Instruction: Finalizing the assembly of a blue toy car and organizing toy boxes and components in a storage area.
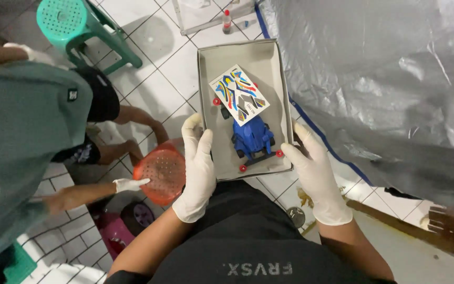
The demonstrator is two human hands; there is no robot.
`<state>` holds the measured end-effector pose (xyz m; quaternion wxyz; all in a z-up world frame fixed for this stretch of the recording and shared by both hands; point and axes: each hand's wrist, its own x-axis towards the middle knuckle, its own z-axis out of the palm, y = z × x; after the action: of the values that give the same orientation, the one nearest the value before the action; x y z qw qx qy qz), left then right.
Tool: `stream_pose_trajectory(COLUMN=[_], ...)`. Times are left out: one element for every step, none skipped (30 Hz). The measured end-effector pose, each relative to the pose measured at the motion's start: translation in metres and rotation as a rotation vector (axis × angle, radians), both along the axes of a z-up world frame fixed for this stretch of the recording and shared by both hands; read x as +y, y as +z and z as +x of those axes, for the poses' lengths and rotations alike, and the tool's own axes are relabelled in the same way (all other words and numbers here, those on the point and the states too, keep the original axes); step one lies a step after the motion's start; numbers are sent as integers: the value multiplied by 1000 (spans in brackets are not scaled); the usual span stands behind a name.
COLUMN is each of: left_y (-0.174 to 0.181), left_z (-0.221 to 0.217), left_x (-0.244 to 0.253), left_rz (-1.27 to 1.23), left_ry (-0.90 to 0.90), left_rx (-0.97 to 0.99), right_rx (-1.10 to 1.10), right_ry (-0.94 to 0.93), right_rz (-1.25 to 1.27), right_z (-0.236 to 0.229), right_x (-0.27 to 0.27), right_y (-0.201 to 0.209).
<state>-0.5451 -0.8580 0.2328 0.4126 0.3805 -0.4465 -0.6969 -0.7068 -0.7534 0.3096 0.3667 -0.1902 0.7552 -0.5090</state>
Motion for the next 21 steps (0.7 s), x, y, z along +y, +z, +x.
stream_pose_trajectory(left_y=[-2, -5, -7, -9, -11, -12, -13, -12, -10, -5, 0, 6, 14, 20, 25, 28, 30, 32, 30, 29, 27], left_z=[-12, -22, -32, -44, -56, -69, -83, -92, -101, -112, -122, -130, -141, -150, -160, -168, -177, -183, -191, -201, -212], left_x=[-16, -30, -46, -63, -82, -102, -124, -143, -163, -183, -202, -219, -244, -262, -281, -302, -322, -337, -351, -366, -382], left_rz=[-4, -7, -10, -9, -9, -14, -18, -40, -63, -75, -31, 15, 5, -32, -68, -76, -113, -136, -131, -211, -291], left_ry=[-2, -9, -16, -18, -33, -47, -48, -65, -82, -82, -88, -93, -92, -103, -115, -112, -118, -123, -119, -102, -86], left_rx=[6, 15, 25, 33, 47, 61, 69, 62, 55, 60, 32, 1, 2, -22, -47, -48, -64, -86, -94, -145, -195], right_rx=[6, -23, -51, -43, -58, -74, -66, -46, -25, -21, -26, -34, -33, -10, 12, 12, 5, -7, -15, -36, -58], right_ry=[-2, -28, -54, -56, -84, -109, -109, -128, -147, -147, -170, -192, -191, -175, -158, -155, -157, -157, -152, -143, -134], right_rz=[-4, -2, 1, 2, -29, -64, -68, -61, -55, -67, -19, 32, 22, 42, 62, 54, 61, 81, 86, 92, 98], right_z=[-18, -35, -51, -56, -62, -68, -83, -94, -105, -114, -123, -129, -139, -147, -156, -164, -172, -177, -186, -197, -207], right_x=[-7, -14, -21, -41, -63, -86, -104, -121, -138, -162, -185, -206, -232, -253, -273, -295, -316, -332, -349, -368, -386], right_y=[-16, -32, -48, -43, -37, -31, -41, -50, -57, -48, -38, -27, -22, -20, -17, -10, -3, 3, 1, -2, -4])
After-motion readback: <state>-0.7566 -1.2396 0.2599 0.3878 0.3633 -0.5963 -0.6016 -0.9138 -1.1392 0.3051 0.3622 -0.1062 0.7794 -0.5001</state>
